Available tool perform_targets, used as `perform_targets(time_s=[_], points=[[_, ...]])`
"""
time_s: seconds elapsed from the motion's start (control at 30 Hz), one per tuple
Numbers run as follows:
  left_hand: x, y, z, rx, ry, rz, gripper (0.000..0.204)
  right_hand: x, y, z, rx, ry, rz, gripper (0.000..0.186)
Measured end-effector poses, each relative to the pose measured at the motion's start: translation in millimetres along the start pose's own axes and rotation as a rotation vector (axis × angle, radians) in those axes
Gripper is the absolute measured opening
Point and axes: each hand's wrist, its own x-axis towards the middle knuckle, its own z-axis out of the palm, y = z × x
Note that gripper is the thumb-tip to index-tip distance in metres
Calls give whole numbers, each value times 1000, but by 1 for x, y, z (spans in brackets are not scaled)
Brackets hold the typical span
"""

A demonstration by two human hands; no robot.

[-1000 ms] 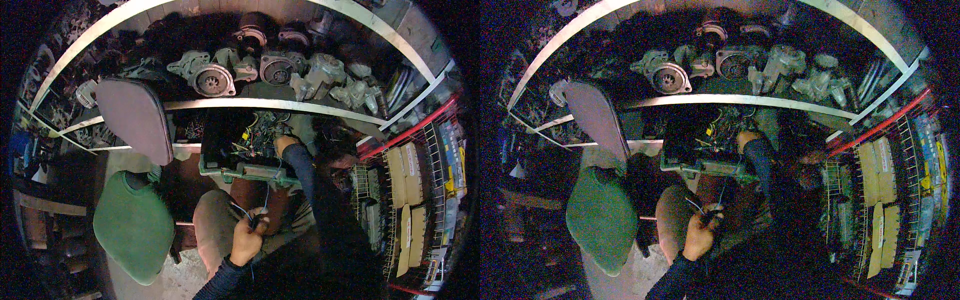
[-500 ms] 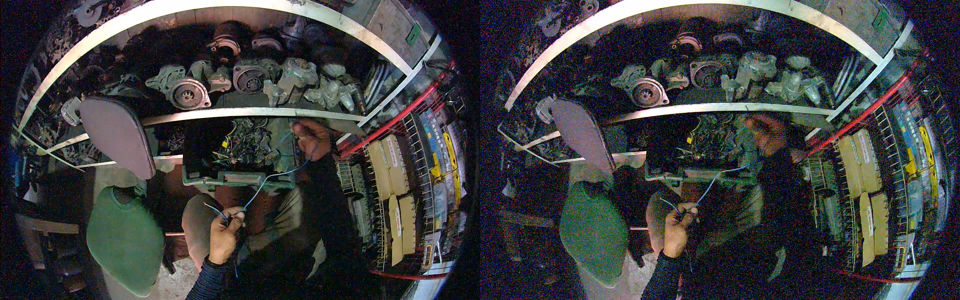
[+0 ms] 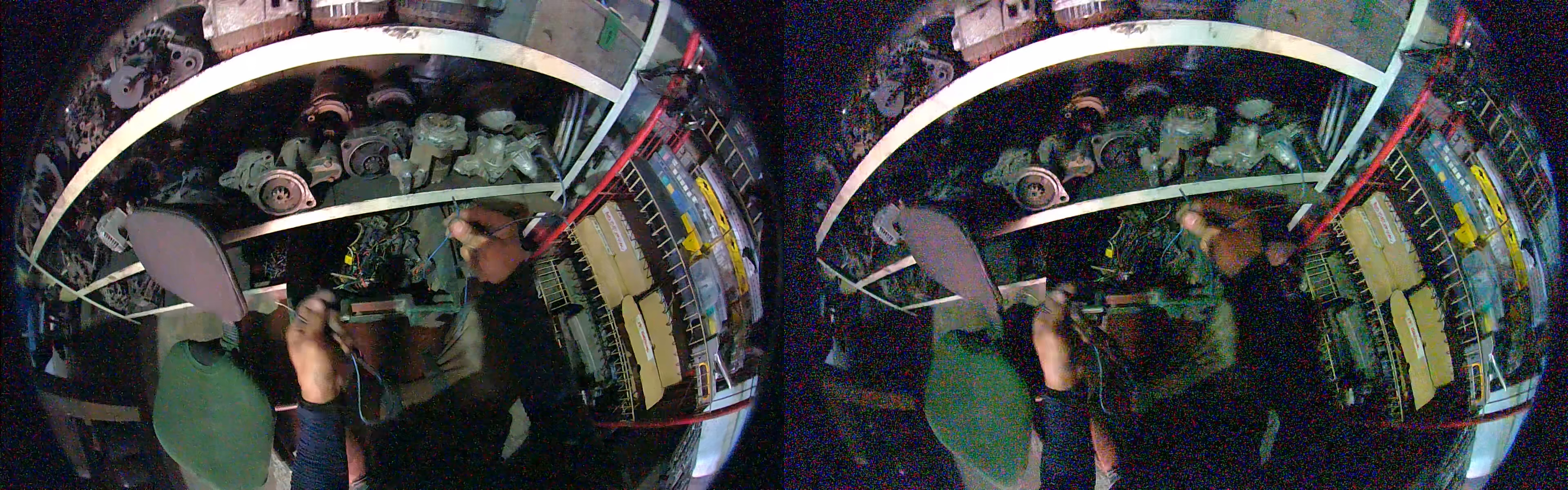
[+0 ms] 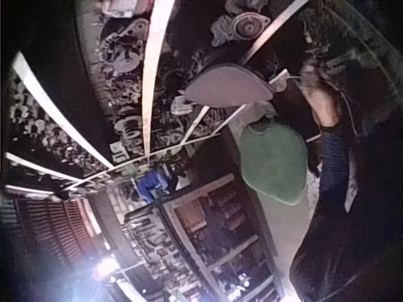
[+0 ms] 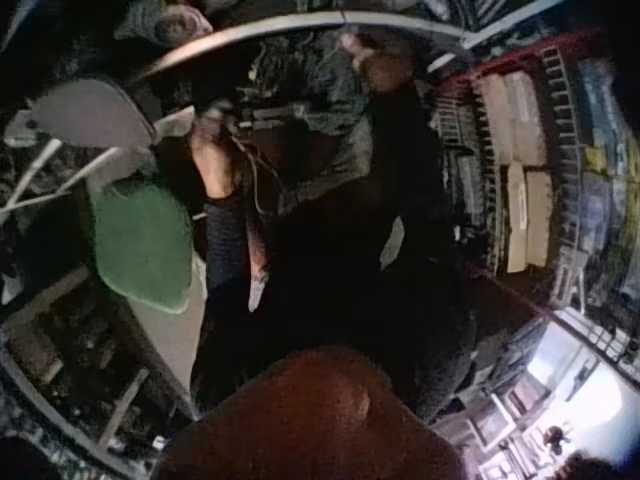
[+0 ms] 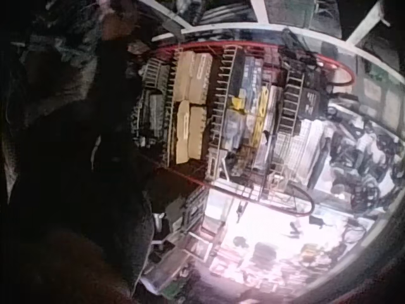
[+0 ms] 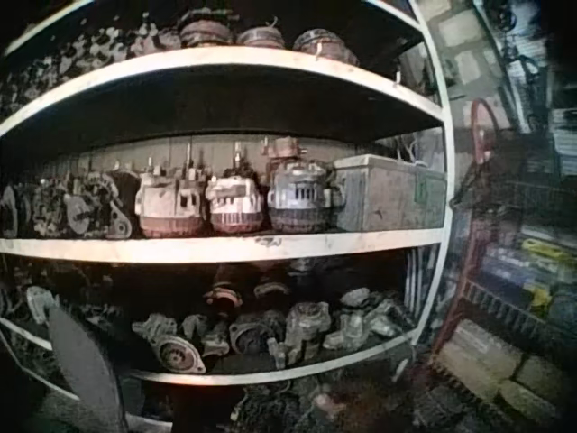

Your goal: The person removes a door panel trim piece using a screwdriver, disconnects a door lock actuator, and replaces it with a new unit. They then reconnect the wiring and reassemble the door panel.

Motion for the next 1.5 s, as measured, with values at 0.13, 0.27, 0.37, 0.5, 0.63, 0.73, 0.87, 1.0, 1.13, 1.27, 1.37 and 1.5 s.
perform_targets(time_s=[0.13, 0.27, 0.37, 0.5, 0.63, 0.73, 0.87, 1.0, 1.13, 1.27, 1.37, 1.5], points=[[33, 30, 20, -368, -82, 484, 28, -19, -24, -2, 50, 48, 9, 23], [96, -15, 36, -67, 67, 755, 38, -29, -39, -2, 159, 38, 21, 23], [160, -90, 27, 613, -9, 390, 77, -32, -42, -3, 113, 0, 110, 23], [175, -159, -21, 1214, -218, 231, 104, -32, -33, -4, 159, -1, 114, 26], [132, -130, -38, 1160, -162, 437, 90, -24, -19, -5, 238, 39, 126, 28], [111, -86, -36, 1094, -466, 537, 68, -20, -13, -2, 268, 51, 130, 25], [84, -70, -39, 658, -697, -200, 12, -16, -7, 3, 351, 58, 96, 23], [19, -49, -6, 598, -802, -485, 22, -11, -8, -1, 254, 78, 55, 22], [-61, 66, 42, 672, -1035, -26, 25, -8, -31, -11, 416, 50, 150, 24], [-88, 162, 126, 113, -1906, 265, 37, -17, -88, -24, 578, 93, 211, 25], [-135, 227, 189, -256, -2227, -63, 36, -44, -146, -34, 732, 288, 263, 23], [-195, 328, 271, -422, -2002, 99, 15, -97, -243, -84, 284, 72, 567, 26]])
